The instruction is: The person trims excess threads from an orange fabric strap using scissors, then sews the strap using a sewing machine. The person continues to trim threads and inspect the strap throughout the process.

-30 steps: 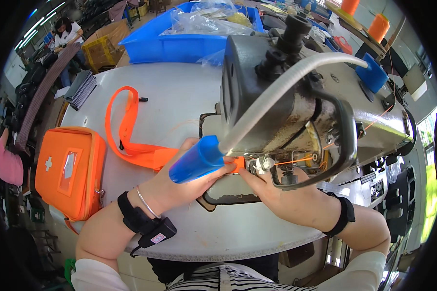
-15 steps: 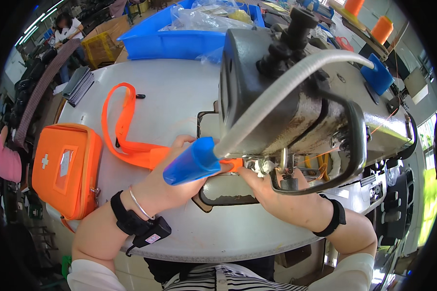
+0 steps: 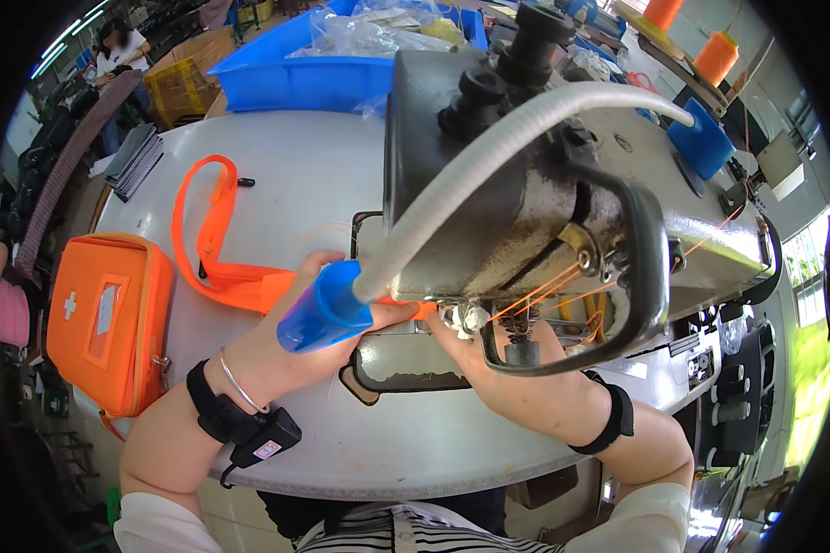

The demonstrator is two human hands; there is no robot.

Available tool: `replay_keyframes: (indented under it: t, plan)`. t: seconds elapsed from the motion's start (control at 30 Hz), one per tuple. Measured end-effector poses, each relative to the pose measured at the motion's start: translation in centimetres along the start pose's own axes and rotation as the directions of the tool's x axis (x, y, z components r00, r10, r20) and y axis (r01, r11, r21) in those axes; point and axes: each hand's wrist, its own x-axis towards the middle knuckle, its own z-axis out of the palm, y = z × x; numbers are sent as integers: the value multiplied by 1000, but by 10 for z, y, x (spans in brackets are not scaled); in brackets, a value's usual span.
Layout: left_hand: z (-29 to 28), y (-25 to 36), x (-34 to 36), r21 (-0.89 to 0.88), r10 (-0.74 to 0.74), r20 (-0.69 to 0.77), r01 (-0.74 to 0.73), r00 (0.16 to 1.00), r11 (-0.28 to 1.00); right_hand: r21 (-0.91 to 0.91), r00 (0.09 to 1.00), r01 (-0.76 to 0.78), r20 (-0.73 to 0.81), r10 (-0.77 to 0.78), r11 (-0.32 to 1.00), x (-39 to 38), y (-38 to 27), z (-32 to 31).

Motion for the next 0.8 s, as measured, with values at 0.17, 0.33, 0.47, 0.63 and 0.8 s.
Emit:
replay_keyframes:
  t: [0.17, 0.33, 0.47, 0.63, 0.8]
  plan:
    - [-2, 0, 2, -1, 37, -39, -37, 999, 999, -1, 997, 2, 80, -2, 1000, 1, -3, -3]
    - [-2, 1, 1, 101, 56, -27, -53, 998, 993, 115, 992, -48, 118, 34, 992, 0, -7, 0]
    - [-3, -3, 3, 103, 63, -26, -60, 998, 993, 131, 992, -4, 126, -13, 991, 2, 3, -8]
    - [-4, -6, 0, 166, -6, 86, -8, 996, 986, 574, 944, -287, 305, 125, 767, -19, 13, -22]
    - [-13, 0, -3, 200, -94, 155, 62, 983, 978, 652, 563, -710, 296, 772, 268, -95, 20, -36]
